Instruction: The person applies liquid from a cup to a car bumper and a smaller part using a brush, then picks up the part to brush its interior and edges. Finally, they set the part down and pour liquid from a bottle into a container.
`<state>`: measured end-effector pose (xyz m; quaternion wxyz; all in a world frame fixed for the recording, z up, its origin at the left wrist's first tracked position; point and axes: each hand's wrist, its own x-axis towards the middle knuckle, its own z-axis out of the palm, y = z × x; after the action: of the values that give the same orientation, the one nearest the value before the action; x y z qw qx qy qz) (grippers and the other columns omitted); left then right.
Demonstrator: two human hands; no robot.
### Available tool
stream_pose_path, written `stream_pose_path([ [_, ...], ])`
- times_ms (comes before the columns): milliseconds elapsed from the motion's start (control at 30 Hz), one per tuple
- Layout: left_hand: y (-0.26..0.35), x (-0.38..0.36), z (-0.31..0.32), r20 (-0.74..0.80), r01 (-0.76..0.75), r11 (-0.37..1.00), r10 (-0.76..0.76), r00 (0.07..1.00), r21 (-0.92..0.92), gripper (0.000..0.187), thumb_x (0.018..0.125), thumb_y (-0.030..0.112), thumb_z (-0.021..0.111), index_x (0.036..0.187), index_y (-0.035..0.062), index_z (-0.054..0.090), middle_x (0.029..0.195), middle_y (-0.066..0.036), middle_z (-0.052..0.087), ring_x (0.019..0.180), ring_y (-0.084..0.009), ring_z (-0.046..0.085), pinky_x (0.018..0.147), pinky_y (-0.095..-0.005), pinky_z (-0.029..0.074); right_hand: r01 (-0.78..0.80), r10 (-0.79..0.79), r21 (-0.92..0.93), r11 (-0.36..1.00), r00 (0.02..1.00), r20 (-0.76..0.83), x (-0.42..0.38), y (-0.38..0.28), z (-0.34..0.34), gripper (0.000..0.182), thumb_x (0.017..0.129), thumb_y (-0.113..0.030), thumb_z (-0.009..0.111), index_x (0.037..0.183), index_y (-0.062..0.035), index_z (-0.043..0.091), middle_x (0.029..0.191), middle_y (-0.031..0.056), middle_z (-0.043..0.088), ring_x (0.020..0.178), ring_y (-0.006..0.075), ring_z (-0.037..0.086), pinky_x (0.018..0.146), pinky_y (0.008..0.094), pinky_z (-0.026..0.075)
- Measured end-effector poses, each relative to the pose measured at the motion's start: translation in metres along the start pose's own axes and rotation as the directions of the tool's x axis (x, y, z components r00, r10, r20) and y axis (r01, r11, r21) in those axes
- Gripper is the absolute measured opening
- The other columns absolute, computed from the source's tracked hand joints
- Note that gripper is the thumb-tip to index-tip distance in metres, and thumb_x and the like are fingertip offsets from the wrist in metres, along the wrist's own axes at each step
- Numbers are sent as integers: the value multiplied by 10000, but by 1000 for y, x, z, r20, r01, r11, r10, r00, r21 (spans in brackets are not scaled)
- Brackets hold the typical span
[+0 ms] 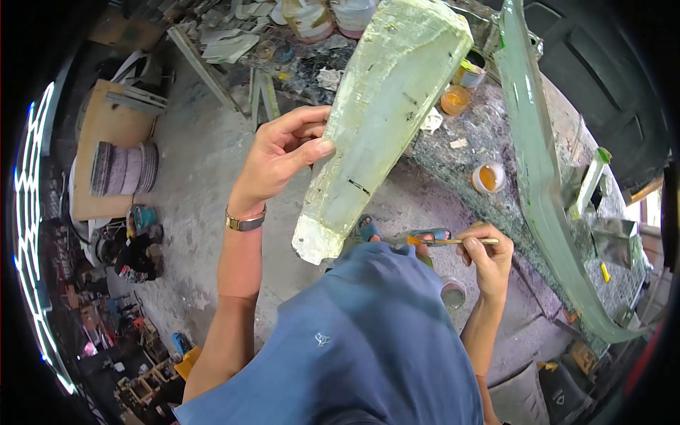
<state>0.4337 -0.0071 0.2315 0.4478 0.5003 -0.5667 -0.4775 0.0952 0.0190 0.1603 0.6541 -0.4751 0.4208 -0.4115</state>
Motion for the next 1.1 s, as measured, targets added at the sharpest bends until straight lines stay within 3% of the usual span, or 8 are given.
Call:
stream_pose_path([
  [300,15,39,26,72,42,995,-48,996,92,396,869,124,656,1236,11,559,969,-15,658,791,-23,545,646,-191,440,-10,12,32,999,999,-44,6,1,-65,93,878,-47,606,893,43,626,742,64,612,559,52,476,490,189,360],
  [367,22,52,38,129,138,979,-158,979,149,404,870,132,657,1241,8,555,960,-16,657,766,-24,526,647,-197,439,-7,8,17,1000,998,-68,7,-1,-82,95,879,-53,607,896,38,629,728,58,607,551,51,472,483,189,358],
  [567,10,87,69,126,157,945,-200,972,286,368,868,100,643,1210,-11,565,876,16,617,749,-25,496,646,-199,426,-45,44,-4,999,992,-118,6,-10,-128,78,873,-63,614,884,8,644,695,36,612,545,43,474,479,186,363],
  [700,1,102,83,175,127,971,-164,971,205,353,860,84,645,1187,-29,571,843,32,584,747,-25,486,652,-201,426,-53,56,18,998,986,-156,9,-19,-152,72,872,-62,614,878,3,643,688,30,621,563,37,491,491,186,371],
  [800,-2,107,89,174,177,957,-220,960,229,354,854,52,645,1193,-21,572,884,18,635,742,-11,524,615,-183,431,-21,27,44,999,990,-138,13,-22,-167,69,878,-52,604,882,8,639,686,33,620,571,39,497,501,187,373],
  [867,1,111,96,156,273,927,-319,935,257,366,847,82,665,1178,-45,569,827,48,564,736,-22,471,638,-198,417,-16,21,30,999,989,-145,16,-29,-172,68,885,-42,593,883,11,635,679,33,613,568,49,498,505,195,375],
  [1100,8,133,99,261,216,919,-308,915,328,345,848,95,669,1160,-30,592,812,35,557,717,-27,459,613,-197,406,52,-43,33,998,971,-237,21,-34,-175,102,881,-81,605,840,6,638,630,11,573,517,33,447,462,182,335],
])
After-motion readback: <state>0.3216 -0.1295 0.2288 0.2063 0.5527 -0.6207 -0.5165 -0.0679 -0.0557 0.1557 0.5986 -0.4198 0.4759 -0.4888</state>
